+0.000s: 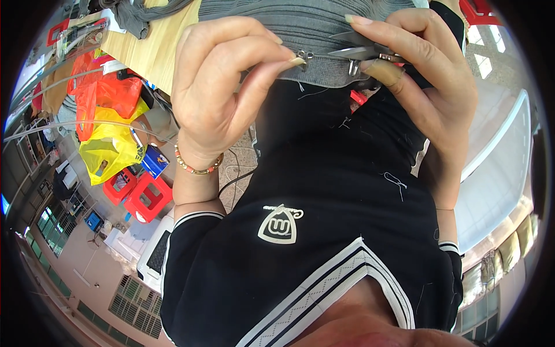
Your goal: Manually attaching metal eye and hook fasteners to grey fabric strips using pliers.
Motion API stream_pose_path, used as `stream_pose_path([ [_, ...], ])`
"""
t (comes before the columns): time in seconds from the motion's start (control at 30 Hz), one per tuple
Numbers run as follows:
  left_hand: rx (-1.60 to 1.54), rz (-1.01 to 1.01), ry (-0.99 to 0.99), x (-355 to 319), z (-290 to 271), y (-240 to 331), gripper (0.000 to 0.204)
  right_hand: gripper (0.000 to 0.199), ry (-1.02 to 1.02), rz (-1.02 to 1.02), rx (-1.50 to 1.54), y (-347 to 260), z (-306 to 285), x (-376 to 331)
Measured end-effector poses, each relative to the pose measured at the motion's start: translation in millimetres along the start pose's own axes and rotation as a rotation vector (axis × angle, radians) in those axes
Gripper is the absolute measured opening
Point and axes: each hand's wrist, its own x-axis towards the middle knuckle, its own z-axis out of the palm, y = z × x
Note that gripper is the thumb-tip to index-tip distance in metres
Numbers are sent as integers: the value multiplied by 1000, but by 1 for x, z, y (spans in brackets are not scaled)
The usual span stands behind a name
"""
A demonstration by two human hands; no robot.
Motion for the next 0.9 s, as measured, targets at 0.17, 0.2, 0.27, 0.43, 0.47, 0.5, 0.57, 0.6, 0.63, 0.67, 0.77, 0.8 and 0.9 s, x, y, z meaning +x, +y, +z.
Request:
stream_pose_path([
  [0.17,-38,-60,8,-9,1,-1,21,43,-88,57,-71,-43,-3,36],
  [0.2,-47,-70,15,-9,1,0,21,38,-66,263,-55,-59,-5,35],
  [0.27,-50,-77,15,-10,1,1,21,34,-41,471,-36,-60,-3,40],
  [0.43,-73,-90,42,-10,1,2,21,21,-75,58,-303,-33,-1,29],
  [0.47,-58,-69,35,-10,0,2,22,19,-84,17,-331,-31,0,28],
  [0.5,-38,-63,16,-10,-1,2,22,17,-52,88,-302,-30,1,29],
  [0.57,-13,-23,-20,-10,-5,2,18,19,-18,158,-271,-33,2,32],
  [0.6,17,2,-65,-9,-6,3,14,22,-32,127,-304,-33,3,35],
  [0.63,17,4,-67,-9,-7,3,14,24,-38,112,-320,-36,3,38],
  [0.67,22,13,-75,-8,-8,3,15,26,-43,97,-336,-38,3,40],
  [0.77,34,31,-97,-5,-10,5,16,27,-56,97,-340,-41,-3,40],
  [0.8,44,28,-115,-3,-10,7,16,23,-122,230,-293,-42,-8,39],
  [0.9,-3,64,-108,0,-10,13,18,22,-86,179,-208,-40,-14,33],
])
